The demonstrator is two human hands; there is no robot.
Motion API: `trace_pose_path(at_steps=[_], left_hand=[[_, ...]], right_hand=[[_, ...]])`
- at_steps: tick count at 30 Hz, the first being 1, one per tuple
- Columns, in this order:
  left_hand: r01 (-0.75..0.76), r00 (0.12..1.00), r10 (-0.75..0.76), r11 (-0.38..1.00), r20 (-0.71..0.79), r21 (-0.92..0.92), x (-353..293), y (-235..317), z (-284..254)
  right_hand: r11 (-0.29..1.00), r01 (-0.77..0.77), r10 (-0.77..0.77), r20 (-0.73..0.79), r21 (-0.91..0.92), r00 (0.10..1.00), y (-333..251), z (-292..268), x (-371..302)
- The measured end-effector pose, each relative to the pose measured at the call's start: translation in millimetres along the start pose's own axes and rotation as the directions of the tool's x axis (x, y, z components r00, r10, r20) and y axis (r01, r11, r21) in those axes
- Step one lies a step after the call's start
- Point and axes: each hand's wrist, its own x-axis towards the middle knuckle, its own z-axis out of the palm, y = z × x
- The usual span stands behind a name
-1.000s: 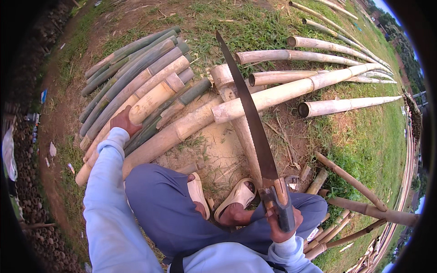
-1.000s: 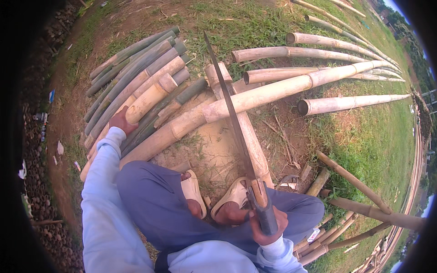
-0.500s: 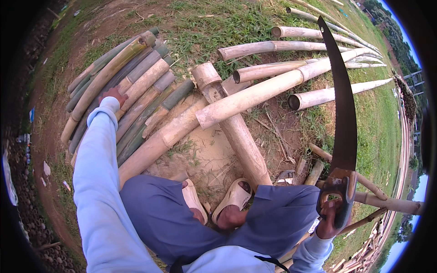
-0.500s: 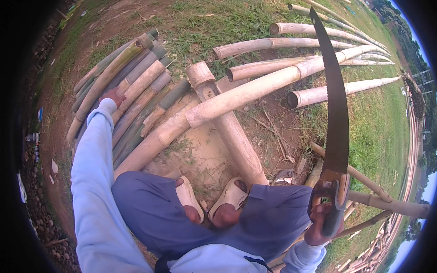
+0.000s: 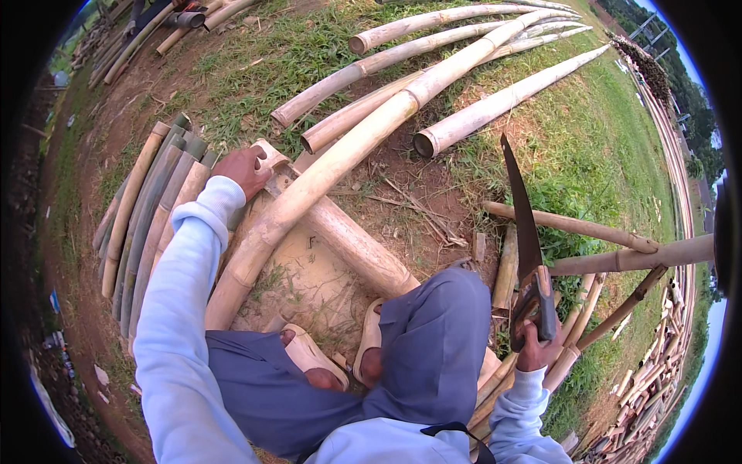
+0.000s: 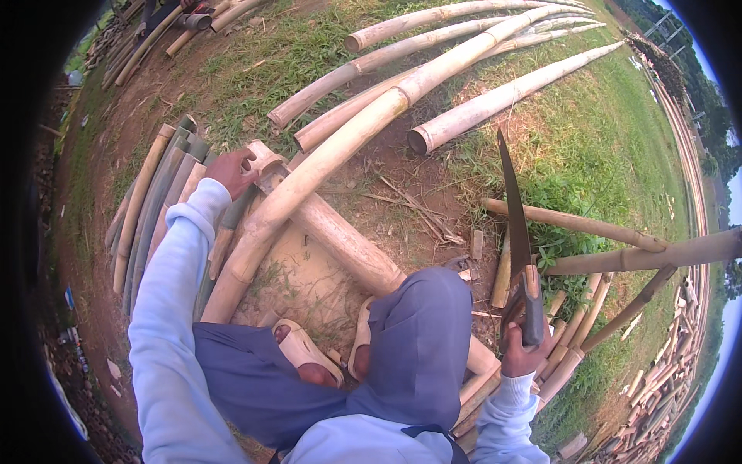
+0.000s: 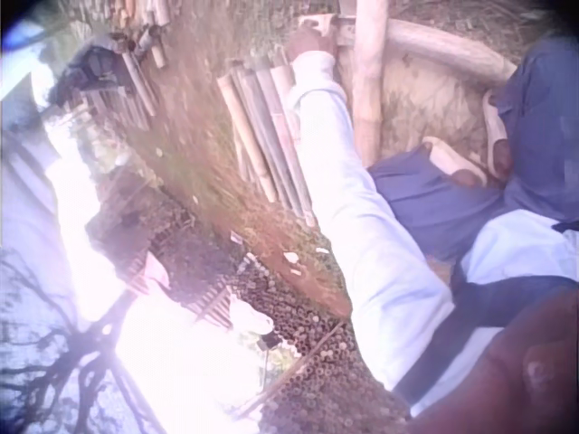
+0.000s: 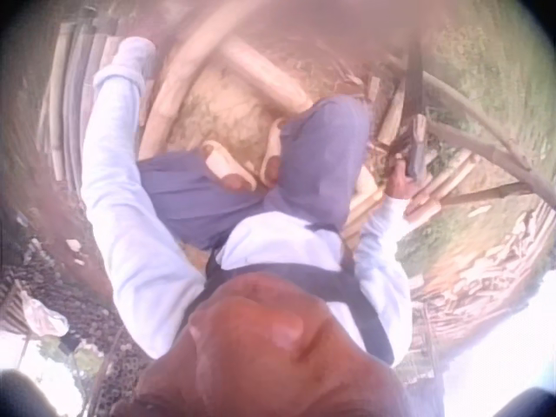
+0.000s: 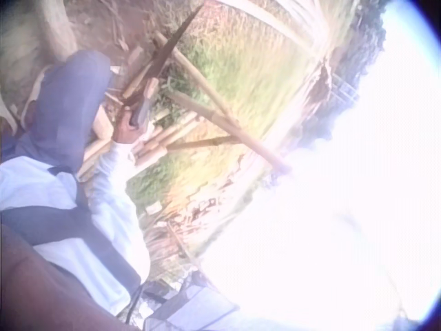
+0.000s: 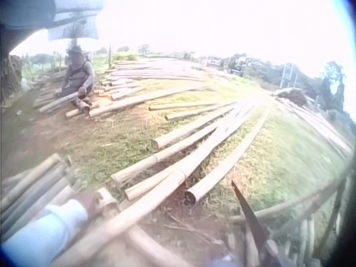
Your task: The person sits on the ground and uses a machete to cut bamboo poles into shorter sections. They repeatedly position each pole on a support, strike it with the machete, and place the cut pieces aside.
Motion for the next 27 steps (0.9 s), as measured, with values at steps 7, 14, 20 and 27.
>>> trace_pose_path(at_steps=[7, 14, 20, 27], left_hand=[[0.071, 0.992, -0.067, 0.997, 0.107, -0.038, 38.7, 109.5, 47.1], [0.167, 0.978, -0.159, 0.985, 0.137, -0.049, 38.0, 114.1, 66.8], [0.2, 0.973, -0.189, 0.977, 0.135, -0.071, 46.0, 113.7, 74.2], [0.098, 0.98, -0.072, 0.986, 0.188, -0.133, 21.8, 121.3, 40.9]], right_hand=[[0.899, 0.175, -0.148, 0.098, -0.4, 0.984, 46.5, 23.0, -31.3], [0.79, 0.243, -0.15, 0.207, -0.562, 0.967, 158.2, 46.4, -57.7], [0.751, 0.28, -0.068, 0.352, -0.598, 0.934, 223.6, 79.7, -58.4], [0.756, 0.266, 0.034, 0.442, -0.598, 0.896, 248.1, 94.2, -53.0]])
